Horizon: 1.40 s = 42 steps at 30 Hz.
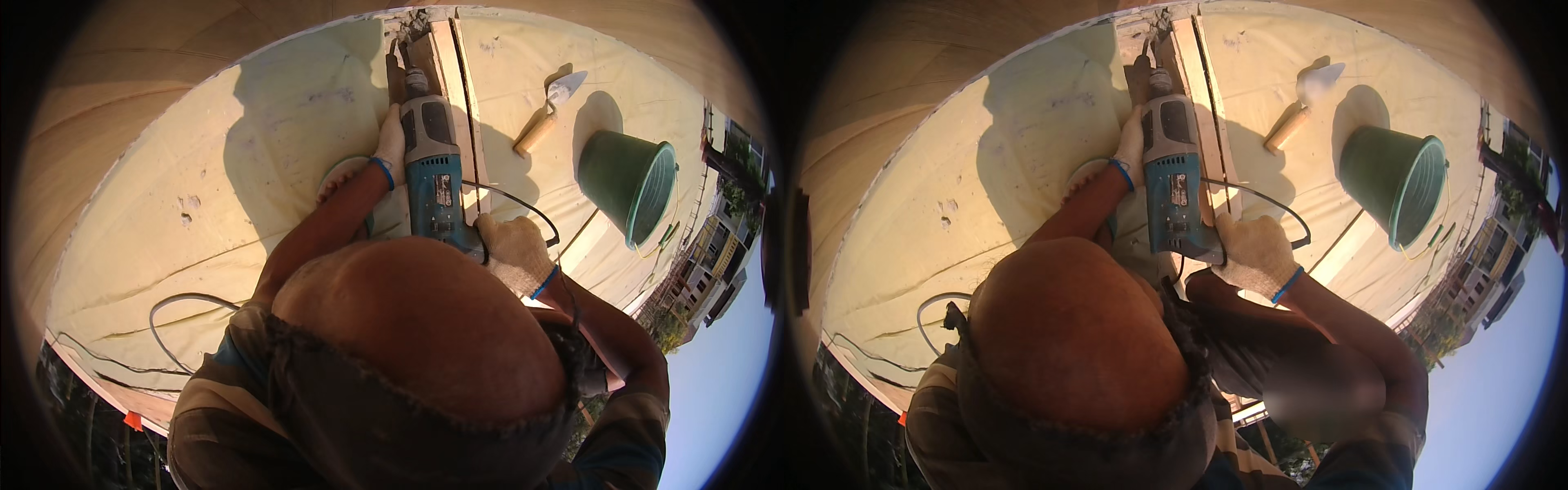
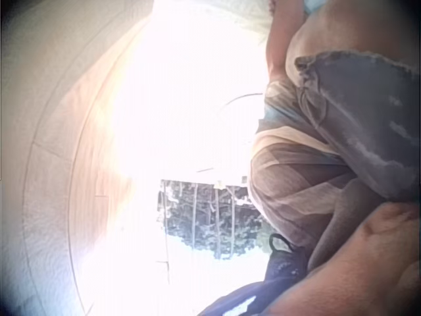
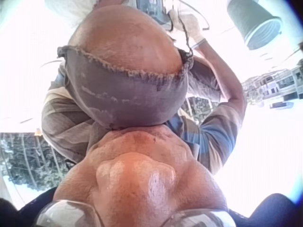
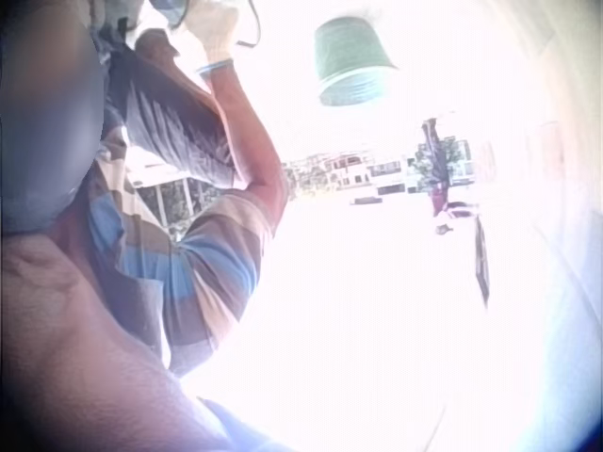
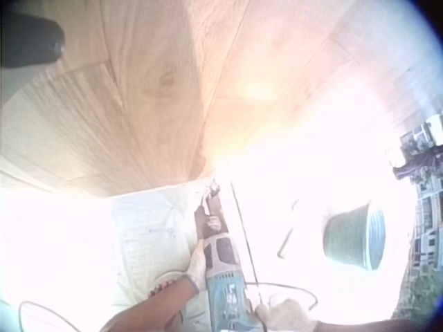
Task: The person uses a handheld electric grinder to smooth a section of a tiled floor. They hold the tool with both hands and move it back and forth along a seam between tiles, generating dust.
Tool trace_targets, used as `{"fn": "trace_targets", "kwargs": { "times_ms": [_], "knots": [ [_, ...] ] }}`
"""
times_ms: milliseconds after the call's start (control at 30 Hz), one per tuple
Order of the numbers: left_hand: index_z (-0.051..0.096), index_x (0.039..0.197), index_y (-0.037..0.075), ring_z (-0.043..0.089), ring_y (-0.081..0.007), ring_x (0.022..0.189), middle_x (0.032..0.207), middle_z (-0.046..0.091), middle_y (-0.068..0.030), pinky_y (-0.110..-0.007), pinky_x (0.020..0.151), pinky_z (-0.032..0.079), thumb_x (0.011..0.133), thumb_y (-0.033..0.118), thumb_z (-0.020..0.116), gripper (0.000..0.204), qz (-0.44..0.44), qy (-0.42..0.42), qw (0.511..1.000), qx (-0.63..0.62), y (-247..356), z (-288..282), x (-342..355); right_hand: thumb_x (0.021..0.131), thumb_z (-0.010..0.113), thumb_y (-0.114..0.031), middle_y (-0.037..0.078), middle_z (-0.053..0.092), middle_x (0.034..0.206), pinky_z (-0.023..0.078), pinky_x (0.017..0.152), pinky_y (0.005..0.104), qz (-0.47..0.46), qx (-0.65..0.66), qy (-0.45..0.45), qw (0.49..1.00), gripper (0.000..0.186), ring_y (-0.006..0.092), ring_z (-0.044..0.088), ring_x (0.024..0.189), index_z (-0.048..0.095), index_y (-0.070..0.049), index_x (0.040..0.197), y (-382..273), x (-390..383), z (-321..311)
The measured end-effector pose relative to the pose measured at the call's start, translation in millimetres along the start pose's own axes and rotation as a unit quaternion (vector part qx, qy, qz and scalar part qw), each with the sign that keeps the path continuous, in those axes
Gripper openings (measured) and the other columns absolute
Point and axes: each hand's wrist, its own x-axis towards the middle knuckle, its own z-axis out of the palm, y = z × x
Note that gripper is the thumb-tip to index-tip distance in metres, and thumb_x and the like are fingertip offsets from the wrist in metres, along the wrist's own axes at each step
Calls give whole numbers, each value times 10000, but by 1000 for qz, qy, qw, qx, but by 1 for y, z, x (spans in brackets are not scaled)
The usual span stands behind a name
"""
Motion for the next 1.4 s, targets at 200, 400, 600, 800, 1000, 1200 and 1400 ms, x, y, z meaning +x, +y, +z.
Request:
{"fn": "trace_targets", "kwargs": {
  "times_ms": [200, 400, 600, 800, 1000, 1200, 1400],
  "knots": [
    [721, 1326, 159, 797, -254, 966, 1129, 797, -77, -434, 850, 685, 1186, 608, 311, 624, -31, 2, 999, -44, -30, 8, -22, 837, 861, -381, 143, 714, 717, 595, 637, 497, 2, 31, -18, 999, 412, 388, 740, 663, 715, -61, 1052, -6, -24, -26],
    [701, 1348, 141, 799, -259, 954, 1128, 798, -80, -438, 842, 687, 1193, 608, 307, 630, -42, 33, 998, -44, -43, 1, -27, 830, 876, -377, 153, 718, 734, 591, 641, 506, -1, 42, -30, 999, 461, 399, 736, 668, 688, -73, 1120, -16, -34, -31],
    [703, 1330, 125, 806, -249, 953, 1112, 799, -90, -439, 838, 693, 1186, 644, 307, 668, -84, -23, 995, -54, -40, 1, -54, 804, 914, -346, 144, 716, 740, 565, 638, 492, 27, 71, -34, 997, 455, 402, 724, 657, 668, -74, 1073, -47, -49, -50],
    [704, 1324, 128, 803, -240, 920, 1094, 801, -77, -429, 828, 690, 1176, 681, 301, 700, -89, -54, 992, -68, -41, -6, -52, 802, 921, -328, 123, 705, 729, 560, 714, 515, 60, 78, -50, 994, 443, 418, 711, 640, 676, -76, 1072, -61, -45, -56],
    [712, 1299, 139, 789, -231, 878, 1067, 797, -71, -416, 809, 679, 1178, 676, 295, 691, -90, -22, 996, -19, -20, 3, -58, 775, 931, -326, 128, 713, 722, 561, 729, 520, 69, 50, -69, 994, 465, 412, 711, 618, 687, -63, 1072, -66, -39, -53],
    [724, 1218, 147, 773, -243, 882, 1034, 784, -74, -449, 834, 665, 1145, 723, 285, 728, -70, -30, 997, -25, -15, 0, -38, 760, 935, -330, 145, 721, 732, 588, 666, 500, 42, 53, -51, 996, 453, 396, 740, 651, 692, -56, 1028, -53, -22, -54],
    [722, 1244, 145, 788, -253, 900, 1056, 794, -86, -460, 844, 680, 1163, 671, 290, 686, -69, 2, 997, -26, -11, 5, -29, 758, 891, -278, 165, 745, 774, 613, 716, 518, 66, 68, -75, 993, 423, 408, 762, 723, 694, -49, 1055, -48, -10, -69]
  ]
}}
